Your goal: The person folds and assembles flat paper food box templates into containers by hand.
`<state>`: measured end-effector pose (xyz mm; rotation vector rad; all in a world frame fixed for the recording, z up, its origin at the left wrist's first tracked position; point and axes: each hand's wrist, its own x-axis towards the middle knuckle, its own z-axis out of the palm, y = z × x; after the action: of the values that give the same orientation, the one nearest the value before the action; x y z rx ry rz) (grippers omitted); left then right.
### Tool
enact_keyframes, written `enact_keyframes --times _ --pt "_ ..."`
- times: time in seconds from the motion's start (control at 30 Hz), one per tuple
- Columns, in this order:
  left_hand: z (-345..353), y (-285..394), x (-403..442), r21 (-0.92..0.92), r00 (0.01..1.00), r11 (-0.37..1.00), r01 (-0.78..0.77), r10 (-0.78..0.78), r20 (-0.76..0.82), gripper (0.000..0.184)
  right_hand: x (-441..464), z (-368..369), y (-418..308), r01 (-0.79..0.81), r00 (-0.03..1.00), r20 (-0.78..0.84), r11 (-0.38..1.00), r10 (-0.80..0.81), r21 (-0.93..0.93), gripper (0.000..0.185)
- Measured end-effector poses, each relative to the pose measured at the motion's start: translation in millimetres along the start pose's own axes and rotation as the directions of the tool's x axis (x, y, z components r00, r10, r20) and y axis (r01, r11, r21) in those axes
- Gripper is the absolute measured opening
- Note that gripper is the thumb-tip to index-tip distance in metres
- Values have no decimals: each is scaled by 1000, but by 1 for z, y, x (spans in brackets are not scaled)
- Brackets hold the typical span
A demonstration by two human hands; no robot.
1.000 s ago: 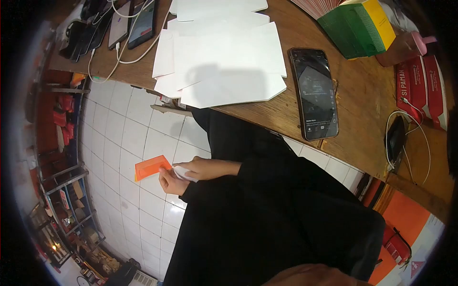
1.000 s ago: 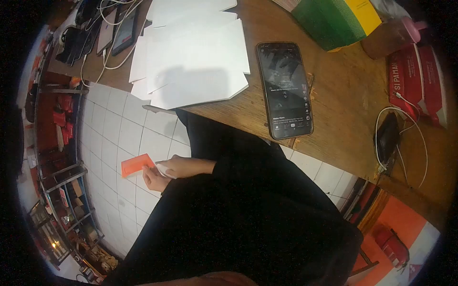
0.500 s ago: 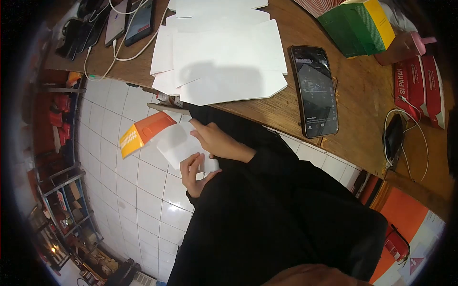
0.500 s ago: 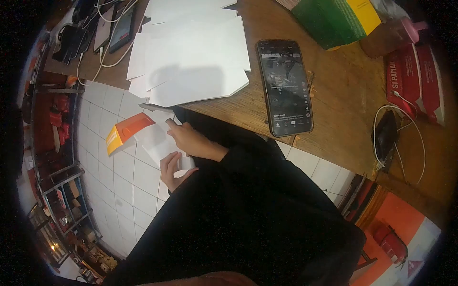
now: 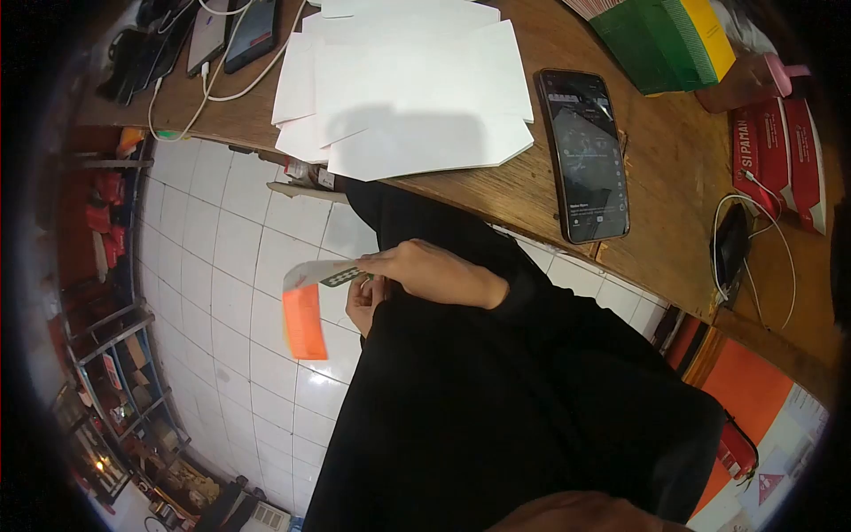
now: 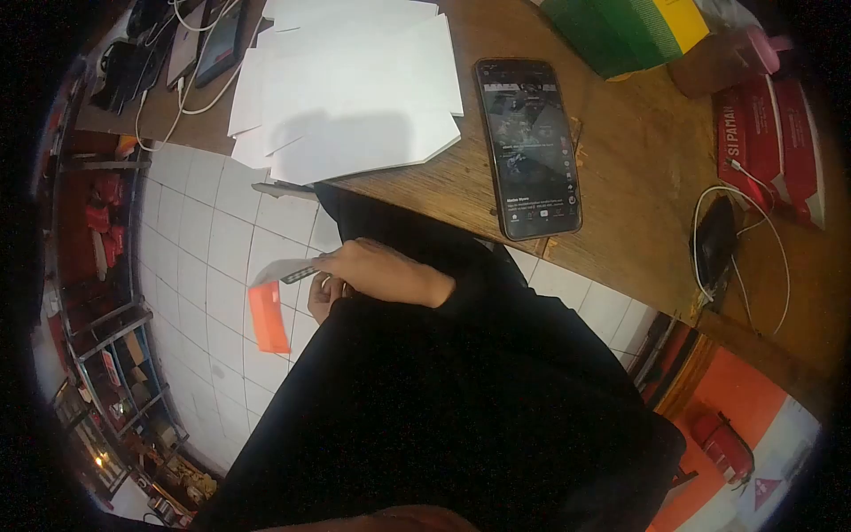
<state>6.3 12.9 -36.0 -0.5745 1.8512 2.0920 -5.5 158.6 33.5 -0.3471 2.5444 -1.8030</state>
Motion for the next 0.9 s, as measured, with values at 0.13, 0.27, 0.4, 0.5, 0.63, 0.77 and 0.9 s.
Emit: enact_keyframes --times 0.13,0.27,0.4,0.5,0.63,0.77,0.9 --pt "-6 1 0 -133 998 990 55 -49 46 16 -6 -7 6 -23 999 -43 987 16 -157 23" --pt "-8 -7 2 -127 993 986 110 -103 60 12 -9 -8 11 -43 993 -118 956 9 -289 11" --pt "-19 -31 15 -220 973 975 -13 63 222 10 -15 -3 9 -83 989 -134 980 59 -181 6" --pt "-22 -42 19 -174 956 977 -126 167 242 10 -18 1 13 -57 990 -136 994 43 -97 6" --pt "-19 -37 14 -236 929 962 -139 209 306 13 -18 -4 15 -94 991 -97 995 95 19 6" --pt "-14 -34 14 -200 950 970 -137 186 249 23 -15 -5 18 -74 995 -65 997 75 25 5" --pt "-19 -27 14 -199 945 979 -52 113 308 30 -14 -5 24 -74 995 -50 978 85 194 6"
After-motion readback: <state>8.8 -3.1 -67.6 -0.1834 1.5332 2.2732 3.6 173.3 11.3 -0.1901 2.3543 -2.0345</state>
